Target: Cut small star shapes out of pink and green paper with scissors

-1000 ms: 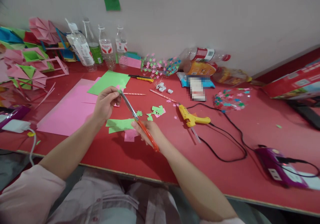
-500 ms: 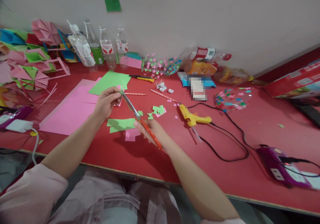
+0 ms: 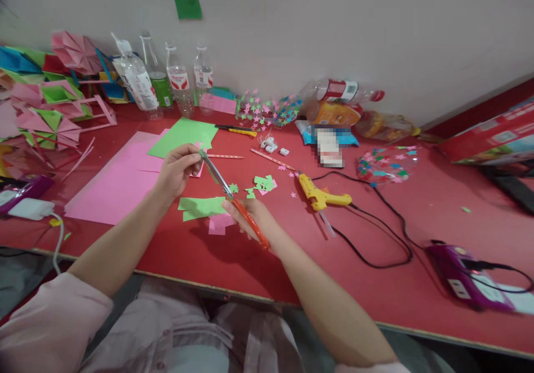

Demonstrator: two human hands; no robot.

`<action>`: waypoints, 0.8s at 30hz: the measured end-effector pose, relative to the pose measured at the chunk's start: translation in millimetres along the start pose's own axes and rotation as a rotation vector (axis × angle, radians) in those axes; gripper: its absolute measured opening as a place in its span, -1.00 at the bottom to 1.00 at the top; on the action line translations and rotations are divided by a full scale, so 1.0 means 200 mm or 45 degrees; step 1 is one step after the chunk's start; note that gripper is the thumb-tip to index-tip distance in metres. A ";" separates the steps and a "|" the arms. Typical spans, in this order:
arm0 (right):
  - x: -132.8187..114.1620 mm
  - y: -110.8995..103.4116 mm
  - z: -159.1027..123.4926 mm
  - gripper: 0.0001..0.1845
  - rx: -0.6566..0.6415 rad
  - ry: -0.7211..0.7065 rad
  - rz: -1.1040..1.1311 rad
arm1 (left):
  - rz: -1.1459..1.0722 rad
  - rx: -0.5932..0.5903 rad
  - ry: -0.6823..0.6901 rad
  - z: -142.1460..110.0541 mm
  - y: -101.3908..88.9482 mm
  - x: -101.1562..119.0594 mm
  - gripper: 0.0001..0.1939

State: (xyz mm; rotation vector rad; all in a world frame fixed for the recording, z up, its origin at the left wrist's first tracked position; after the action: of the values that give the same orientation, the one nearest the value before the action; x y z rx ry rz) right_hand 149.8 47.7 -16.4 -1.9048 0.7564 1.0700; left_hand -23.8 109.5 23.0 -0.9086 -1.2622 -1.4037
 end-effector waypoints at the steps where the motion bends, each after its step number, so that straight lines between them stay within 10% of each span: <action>1: 0.00 0.00 0.00 -0.36 0.005 -0.001 0.002 | 0.000 0.006 -0.002 0.00 0.00 0.00 -0.92; 24: 0.06 0.00 0.03 -0.31 -0.023 0.120 0.008 | -0.003 -0.015 0.016 0.00 0.00 0.01 -0.89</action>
State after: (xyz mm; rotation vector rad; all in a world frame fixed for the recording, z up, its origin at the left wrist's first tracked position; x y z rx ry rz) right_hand 151.9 52.0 -29.0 -1.9809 0.8083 0.9998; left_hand -23.9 110.3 24.7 -0.9054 -1.2468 -1.4177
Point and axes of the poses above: each hand's wrist, its own z-axis towards the middle knuckle, its own y-axis out of the palm, x = y × z, the point moved 10 cm from there along z, towards the middle knuckle, and after that the axes turned 3 degrees about z, right-handed, at the moved point
